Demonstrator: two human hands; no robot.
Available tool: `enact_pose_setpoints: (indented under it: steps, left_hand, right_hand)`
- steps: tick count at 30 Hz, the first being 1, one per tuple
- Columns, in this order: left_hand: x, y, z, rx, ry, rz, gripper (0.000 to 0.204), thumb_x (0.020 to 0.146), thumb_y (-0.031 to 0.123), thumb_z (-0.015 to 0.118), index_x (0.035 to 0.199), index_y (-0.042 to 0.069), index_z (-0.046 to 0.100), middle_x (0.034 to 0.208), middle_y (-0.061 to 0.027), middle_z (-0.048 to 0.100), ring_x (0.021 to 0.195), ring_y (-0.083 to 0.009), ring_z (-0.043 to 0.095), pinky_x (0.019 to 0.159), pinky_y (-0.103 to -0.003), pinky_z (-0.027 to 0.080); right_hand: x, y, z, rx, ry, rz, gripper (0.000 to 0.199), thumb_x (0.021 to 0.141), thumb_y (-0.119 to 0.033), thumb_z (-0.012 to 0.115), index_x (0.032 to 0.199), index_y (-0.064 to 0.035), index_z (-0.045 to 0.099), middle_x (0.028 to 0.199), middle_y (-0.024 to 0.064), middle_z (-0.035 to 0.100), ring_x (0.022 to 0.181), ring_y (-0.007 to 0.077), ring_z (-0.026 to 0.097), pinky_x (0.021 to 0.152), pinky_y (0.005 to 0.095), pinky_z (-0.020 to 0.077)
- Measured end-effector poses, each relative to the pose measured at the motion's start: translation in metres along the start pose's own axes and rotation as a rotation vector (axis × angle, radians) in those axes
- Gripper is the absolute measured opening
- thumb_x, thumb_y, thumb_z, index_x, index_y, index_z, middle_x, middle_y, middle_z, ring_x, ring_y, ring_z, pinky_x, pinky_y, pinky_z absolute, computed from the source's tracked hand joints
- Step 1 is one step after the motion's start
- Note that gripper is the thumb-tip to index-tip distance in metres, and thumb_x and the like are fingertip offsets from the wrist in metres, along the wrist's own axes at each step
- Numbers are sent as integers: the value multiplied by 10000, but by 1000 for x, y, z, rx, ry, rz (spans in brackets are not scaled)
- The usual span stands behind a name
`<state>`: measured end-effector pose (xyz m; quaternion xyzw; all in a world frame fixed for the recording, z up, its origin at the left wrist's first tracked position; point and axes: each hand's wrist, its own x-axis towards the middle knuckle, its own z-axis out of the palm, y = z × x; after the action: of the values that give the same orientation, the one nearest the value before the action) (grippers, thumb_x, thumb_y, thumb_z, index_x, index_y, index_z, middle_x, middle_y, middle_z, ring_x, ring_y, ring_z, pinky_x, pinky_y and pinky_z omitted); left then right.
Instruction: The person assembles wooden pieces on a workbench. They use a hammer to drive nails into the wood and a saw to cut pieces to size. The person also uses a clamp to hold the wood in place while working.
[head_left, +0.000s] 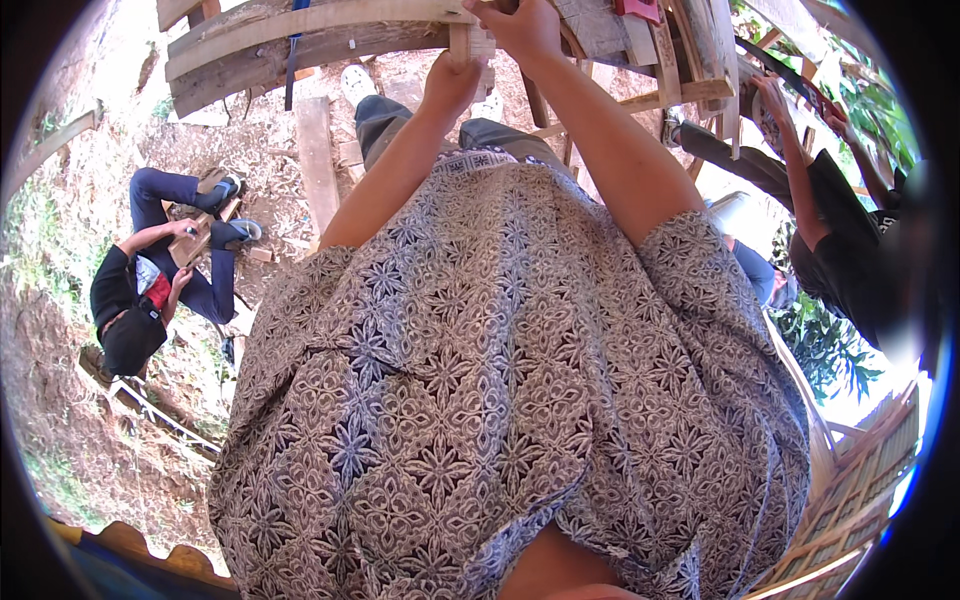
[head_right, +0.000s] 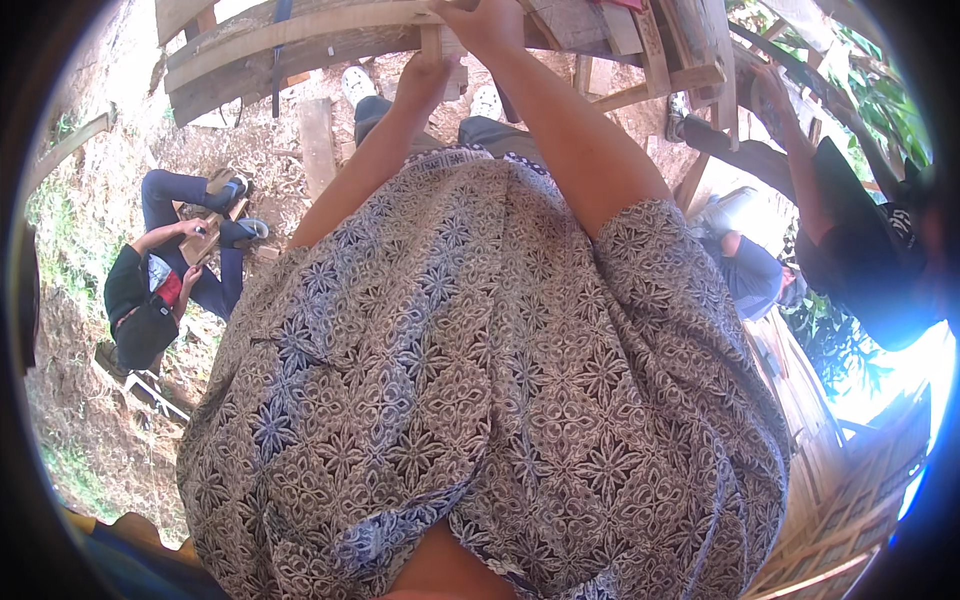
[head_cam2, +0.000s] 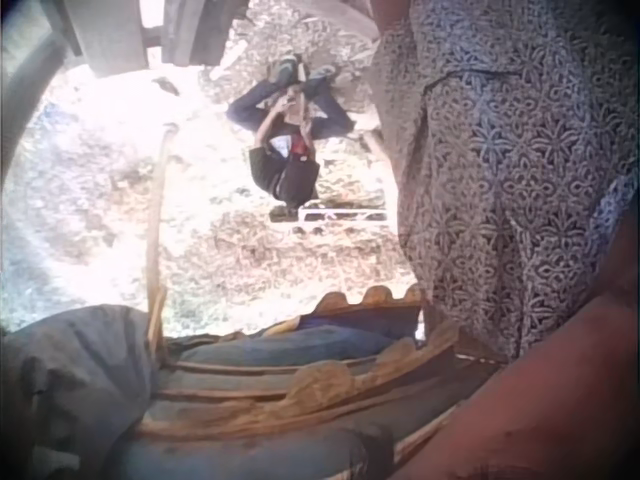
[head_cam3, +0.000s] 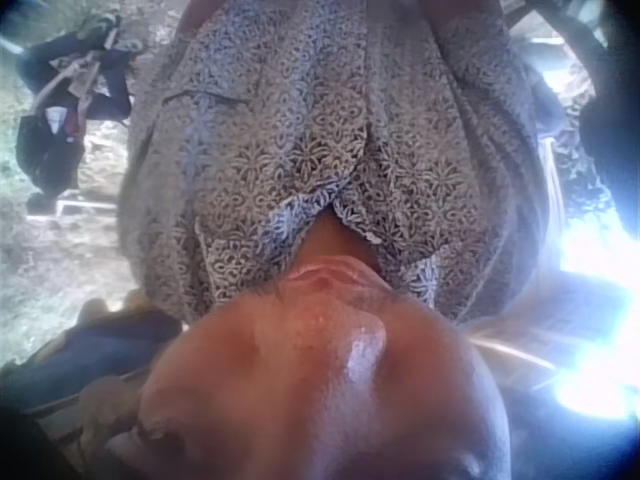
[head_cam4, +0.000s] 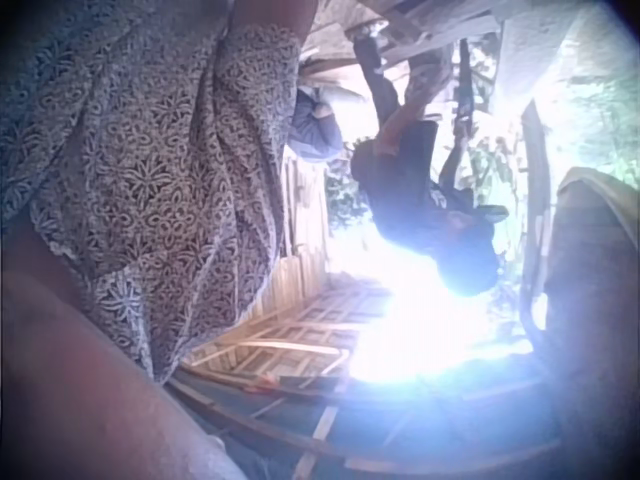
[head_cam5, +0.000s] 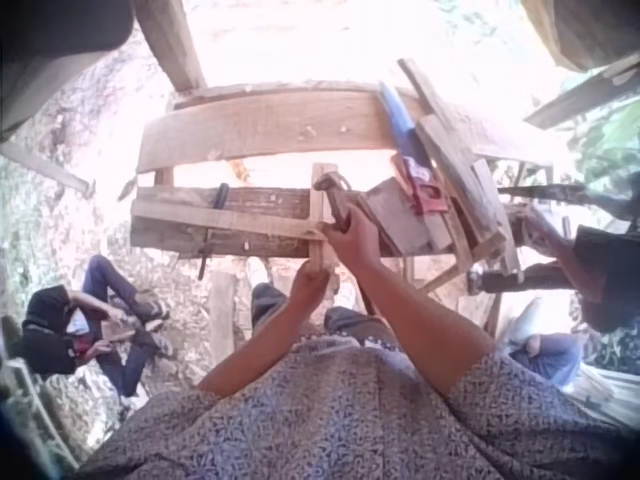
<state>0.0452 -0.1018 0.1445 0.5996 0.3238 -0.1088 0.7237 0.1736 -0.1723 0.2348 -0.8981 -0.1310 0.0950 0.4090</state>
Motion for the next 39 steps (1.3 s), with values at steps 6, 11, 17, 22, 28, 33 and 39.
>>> enact_pose_setpoints:
  steps: [6,11,17,22,28,33,39]
  left_hand:
    - [-4,12,10,-58,71,13,399,942,303,715,1045,-69,612,884,-152,687,694,-178,684,556,-326,545]
    - [13,-12,5,-84,29,26,442,934,310,716,1069,-98,610,916,-188,694,746,-215,723,589,-334,585]
    - [32,-32,8,-63,62,78,474,931,332,711,1071,-112,624,913,-208,706,740,-244,725,610,-361,587]
    - [21,-19,7,-42,37,33,477,942,349,687,1051,-112,636,906,-214,712,760,-252,733,636,-368,586]
    - [33,-26,8,-38,41,94,428,960,308,668,1092,-97,624,910,-176,701,765,-223,727,630,-346,587]
    - [29,-27,5,-76,27,28,490,936,342,699,1090,-117,624,921,-211,711,766,-248,731,630,-368,580]
    - [14,-3,7,-97,8,49,448,954,294,681,1129,-115,623,900,-194,719,704,-235,727,605,-342,586]
  right_hand:
    - [-12,-17,-34,275,-58,79,268,924,-234,741,901,-11,593,709,81,582,656,179,576,602,363,454]
    - [-42,-52,-81,-95,-93,-199,202,982,-211,661,1052,-25,622,753,70,613,684,140,584,622,341,466]
    - [-61,-26,-66,-142,-121,-269,353,1018,-283,662,1283,-48,660,742,28,658,652,72,603,589,281,475]
    - [-73,-69,-83,-15,-87,-295,286,1005,-295,690,1076,-19,666,736,27,663,641,79,610,566,292,473]
    - [-62,-26,-62,-140,-54,-354,360,971,-312,724,1177,-20,681,769,102,686,625,182,636,579,349,499]
    - [-72,-53,-84,-35,-67,-299,322,973,-288,724,1151,-23,686,734,40,664,625,103,599,569,297,482]
    - [-55,-5,-57,-76,-72,-247,324,981,-251,698,1202,-19,652,739,67,664,611,141,588,589,304,479]
